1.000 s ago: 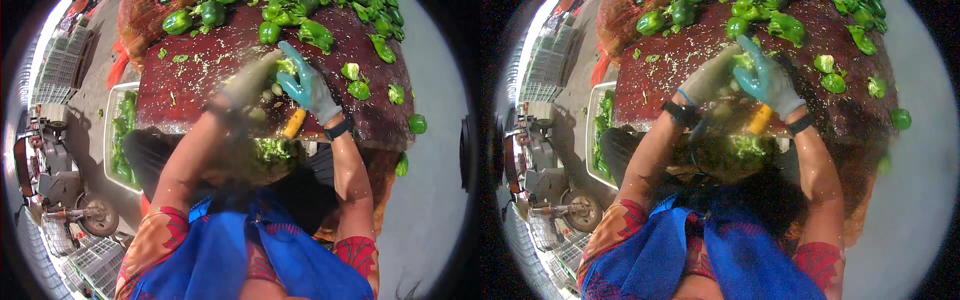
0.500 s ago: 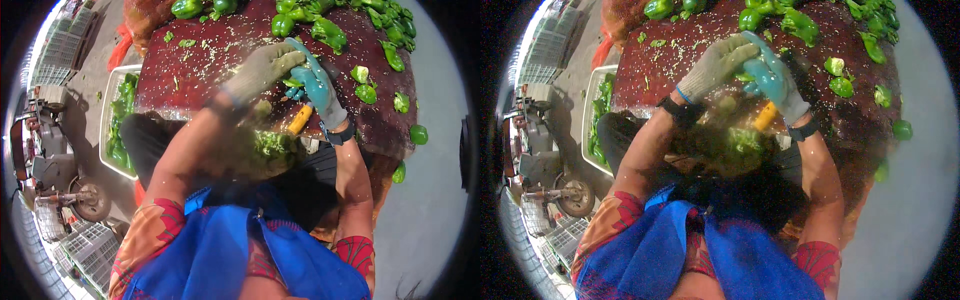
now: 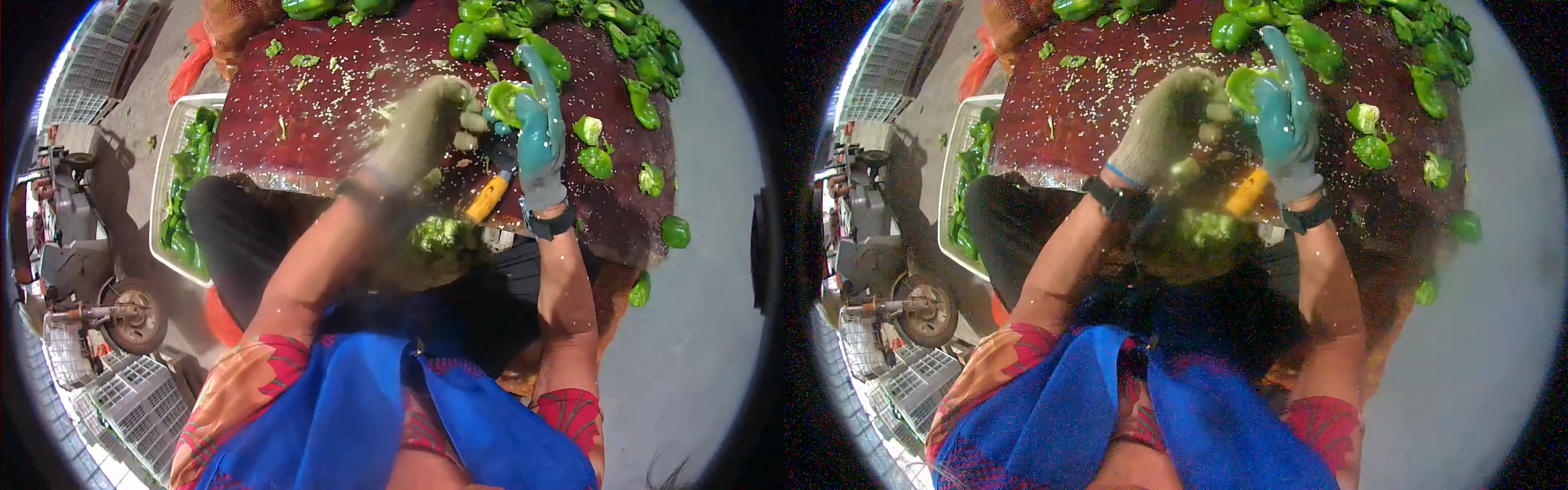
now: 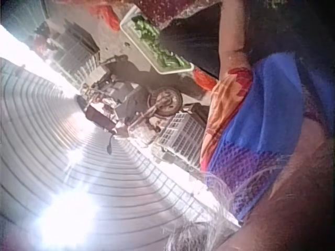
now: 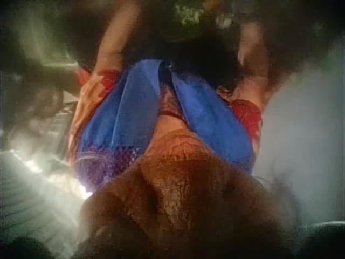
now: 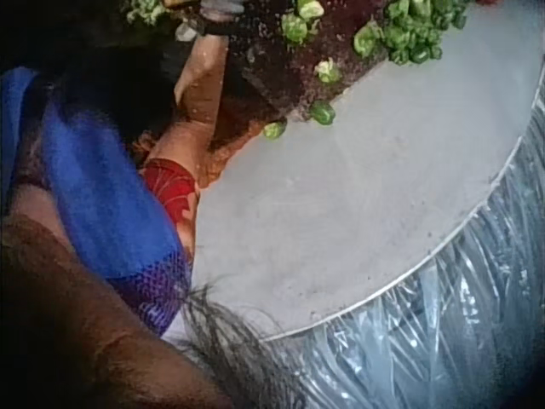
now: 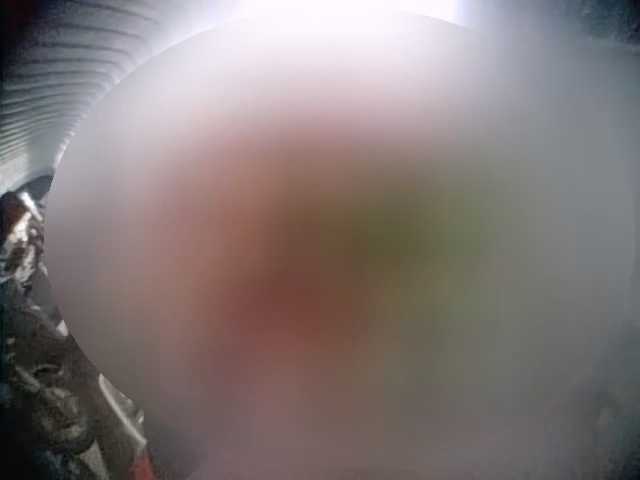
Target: Manually removing stems and seeds from green peppers for processing.
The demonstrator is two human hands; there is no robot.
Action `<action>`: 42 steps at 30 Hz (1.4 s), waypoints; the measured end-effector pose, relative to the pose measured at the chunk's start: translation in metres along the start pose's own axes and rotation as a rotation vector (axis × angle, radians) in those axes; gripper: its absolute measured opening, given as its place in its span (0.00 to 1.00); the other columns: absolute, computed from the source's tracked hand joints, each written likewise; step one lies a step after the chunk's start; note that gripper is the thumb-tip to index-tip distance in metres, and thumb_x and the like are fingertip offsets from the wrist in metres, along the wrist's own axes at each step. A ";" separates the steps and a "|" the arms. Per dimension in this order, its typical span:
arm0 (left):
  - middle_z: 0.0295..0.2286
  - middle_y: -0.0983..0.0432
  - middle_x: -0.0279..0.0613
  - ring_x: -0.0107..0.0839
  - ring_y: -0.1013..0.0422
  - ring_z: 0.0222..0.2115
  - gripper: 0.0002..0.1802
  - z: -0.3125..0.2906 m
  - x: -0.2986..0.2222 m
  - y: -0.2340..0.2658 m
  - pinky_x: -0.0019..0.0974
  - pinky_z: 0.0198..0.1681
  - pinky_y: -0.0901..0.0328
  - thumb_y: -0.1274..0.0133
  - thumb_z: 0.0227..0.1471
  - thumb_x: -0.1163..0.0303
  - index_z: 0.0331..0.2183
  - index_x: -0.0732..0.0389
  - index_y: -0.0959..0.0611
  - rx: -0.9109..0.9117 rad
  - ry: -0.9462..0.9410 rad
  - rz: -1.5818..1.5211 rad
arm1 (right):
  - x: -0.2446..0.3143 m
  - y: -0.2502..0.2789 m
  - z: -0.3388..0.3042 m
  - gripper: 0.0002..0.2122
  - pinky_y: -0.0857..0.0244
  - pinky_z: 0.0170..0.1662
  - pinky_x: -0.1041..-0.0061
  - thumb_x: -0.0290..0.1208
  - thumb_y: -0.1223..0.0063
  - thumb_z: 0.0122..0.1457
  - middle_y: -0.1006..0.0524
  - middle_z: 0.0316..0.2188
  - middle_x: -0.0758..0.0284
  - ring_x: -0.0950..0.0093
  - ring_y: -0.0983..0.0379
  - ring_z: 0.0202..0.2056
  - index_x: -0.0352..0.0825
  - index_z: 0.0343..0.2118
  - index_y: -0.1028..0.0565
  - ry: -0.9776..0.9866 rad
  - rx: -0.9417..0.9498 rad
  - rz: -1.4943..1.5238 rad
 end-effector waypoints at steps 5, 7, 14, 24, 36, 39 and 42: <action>0.28 0.29 0.30 0.18 0.34 0.24 0.15 -0.016 -0.007 -0.022 0.22 0.24 0.39 0.49 0.59 0.58 0.43 0.57 0.25 -0.030 -0.090 0.062 | 0.021 -0.011 -0.003 0.22 0.30 0.34 0.73 0.34 0.58 0.63 0.21 0.35 0.61 0.75 0.25 0.29 0.39 0.61 0.34 0.267 0.078 -0.317; 0.28 0.29 0.29 0.17 0.35 0.24 0.16 -0.009 0.001 -0.016 0.22 0.24 0.40 0.49 0.59 0.57 0.42 0.58 0.25 -0.065 -0.126 0.091 | 0.020 -0.020 -0.002 0.22 0.30 0.34 0.71 0.37 0.58 0.64 0.21 0.32 0.59 0.71 0.23 0.29 0.37 0.60 0.35 0.340 0.086 -0.329; 0.29 0.26 0.31 0.16 0.32 0.25 0.15 -0.003 -0.022 -0.004 0.24 0.27 0.34 0.50 0.61 0.61 0.43 0.62 0.23 -0.108 -0.336 0.322 | -0.006 -0.017 -0.004 0.23 0.31 0.29 0.74 0.43 0.55 0.65 0.21 0.33 0.60 0.74 0.24 0.26 0.32 0.57 0.33 -0.070 0.225 -0.416; 0.22 0.29 0.30 0.18 0.34 0.18 0.13 0.013 0.006 0.005 0.24 0.21 0.39 0.49 0.59 0.61 0.37 0.61 0.21 -0.013 -0.055 0.034 | -0.078 -0.025 -0.012 0.23 0.29 0.24 0.79 0.49 0.62 0.66 0.23 0.32 0.66 0.77 0.25 0.22 0.33 0.49 0.28 -0.466 0.165 0.204; 0.38 0.25 0.42 0.31 0.25 0.37 0.19 -0.016 0.009 0.030 0.31 0.35 0.29 0.57 0.59 0.63 0.49 0.61 0.26 0.031 0.042 -0.255 | -0.075 -0.028 0.004 0.18 0.27 0.38 0.72 0.43 0.62 0.66 0.21 0.37 0.60 0.72 0.22 0.34 0.33 0.45 0.28 -0.438 0.050 0.534; 0.36 0.25 0.38 0.28 0.26 0.34 0.20 -0.018 0.016 0.006 0.29 0.32 0.30 0.53 0.60 0.60 0.50 0.59 0.27 0.102 0.044 -0.267 | -0.062 -0.026 0.001 0.17 0.28 0.40 0.75 0.41 0.60 0.66 0.23 0.40 0.63 0.74 0.24 0.37 0.33 0.47 0.27 -0.251 0.035 0.349; 0.37 0.25 0.41 0.29 0.26 0.31 0.24 -0.010 0.011 -0.009 0.29 0.31 0.31 0.47 0.56 0.63 0.52 0.60 0.28 0.053 -0.042 -0.155 | -0.046 -0.033 -0.002 0.18 0.31 0.44 0.78 0.39 0.58 0.66 0.25 0.45 0.69 0.81 0.29 0.44 0.34 0.52 0.28 -0.106 0.024 0.115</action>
Point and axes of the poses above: each hand's wrist, its own z-axis towards the middle knuckle, its own y-axis out of the back of the hand, x = y × z, the point moved 10 cm from there along z, towards the middle knuckle
